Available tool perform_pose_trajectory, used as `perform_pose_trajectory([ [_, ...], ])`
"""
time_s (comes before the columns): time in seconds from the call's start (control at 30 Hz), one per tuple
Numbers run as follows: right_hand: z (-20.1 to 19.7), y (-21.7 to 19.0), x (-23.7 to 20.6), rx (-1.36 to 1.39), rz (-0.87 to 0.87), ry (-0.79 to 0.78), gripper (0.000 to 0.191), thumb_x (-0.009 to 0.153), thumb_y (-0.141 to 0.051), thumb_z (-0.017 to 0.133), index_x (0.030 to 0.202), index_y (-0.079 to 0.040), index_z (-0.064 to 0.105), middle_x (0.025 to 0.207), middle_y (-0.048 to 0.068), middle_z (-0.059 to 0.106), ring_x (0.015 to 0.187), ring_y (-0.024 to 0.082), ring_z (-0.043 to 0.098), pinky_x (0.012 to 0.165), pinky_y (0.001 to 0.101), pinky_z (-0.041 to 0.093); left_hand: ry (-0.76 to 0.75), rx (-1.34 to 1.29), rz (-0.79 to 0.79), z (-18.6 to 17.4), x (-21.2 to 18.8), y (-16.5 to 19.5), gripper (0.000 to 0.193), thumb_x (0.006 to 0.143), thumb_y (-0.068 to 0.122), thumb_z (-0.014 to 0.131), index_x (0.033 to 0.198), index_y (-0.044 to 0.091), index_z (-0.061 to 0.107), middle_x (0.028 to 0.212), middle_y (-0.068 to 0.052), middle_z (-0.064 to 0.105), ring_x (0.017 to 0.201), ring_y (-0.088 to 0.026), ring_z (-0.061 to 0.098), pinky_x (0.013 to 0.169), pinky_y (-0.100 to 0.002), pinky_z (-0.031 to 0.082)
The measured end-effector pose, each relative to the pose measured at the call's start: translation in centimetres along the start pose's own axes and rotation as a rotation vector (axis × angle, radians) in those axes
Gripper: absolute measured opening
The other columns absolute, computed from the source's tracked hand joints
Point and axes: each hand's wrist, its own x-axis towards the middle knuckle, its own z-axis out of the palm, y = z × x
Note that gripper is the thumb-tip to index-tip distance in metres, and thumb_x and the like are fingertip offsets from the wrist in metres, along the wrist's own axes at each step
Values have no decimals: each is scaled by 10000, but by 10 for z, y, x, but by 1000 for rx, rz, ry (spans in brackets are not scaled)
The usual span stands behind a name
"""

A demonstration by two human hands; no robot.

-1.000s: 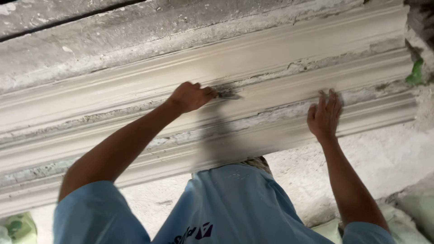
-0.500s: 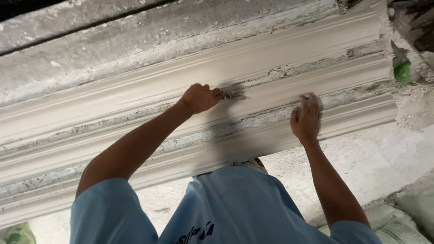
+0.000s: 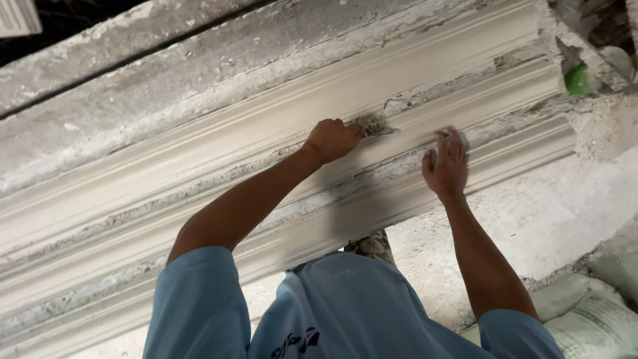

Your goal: The person uses a small scraper to remove dried plaster residue from the grooved surface of decorative cornice molding pieces, working along the flutes of each piece and moving between several moldings laid on the workshop floor.

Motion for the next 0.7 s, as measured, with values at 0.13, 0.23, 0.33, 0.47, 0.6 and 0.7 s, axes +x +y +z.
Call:
perform_pose_trajectory([
  [0.13,-1,1,-1,-22,26,-25,511,1029,-275,564,1511,-119,499,1616,218,381,1452,450,432,1112,619,411,-58,52,0,0,-5,-2,331,999,161,546,1318,87,592,1264,-98,652,875,-304,734,602,-423,619],
  [0.23,2,4,-1,-3,38,-43,500,1057,-307,546,1519,-123,493,1622,222,365,1465,453,414,1116,643,397,-123,86,11,-6,-46,-14,393,1003,160,526,1388,82,541,1275,-78,631,832,-322,726,547,-430,613],
  [0.33,5,11,3,-14,63,-102,512,1059,-354,542,1507,-114,487,1617,235,343,1472,456,382,1120,668,363,-147,86,14,-13,-56,-16,462,1002,175,528,1452,76,503,1228,-76,642,866,-316,712,532,-413,607],
  [0.47,7,19,8,-2,50,-142,557,1050,-379,525,1512,-74,463,1609,260,317,1480,455,340,1153,658,326,-66,110,35,-20,24,12,436,968,163,543,1393,67,534,1309,-94,623,825,-319,723,522,-418,603],
  [0.6,4,30,4,-7,12,-233,554,1000,-379,530,1471,-93,473,1585,257,319,1485,426,312,1134,648,300,-50,109,26,-32,134,52,355,1016,176,546,1357,90,591,1256,-70,660,915,-294,725,669,-423,606],
  [0.7,-3,66,8,338,-97,-144,568,1037,-308,509,1537,-49,430,1604,246,355,1512,423,315,1220,588,314,-60,125,32,-44,178,65,329,1002,160,544,1321,111,607,1277,-50,651,914,-290,722,677,-428,607],
])
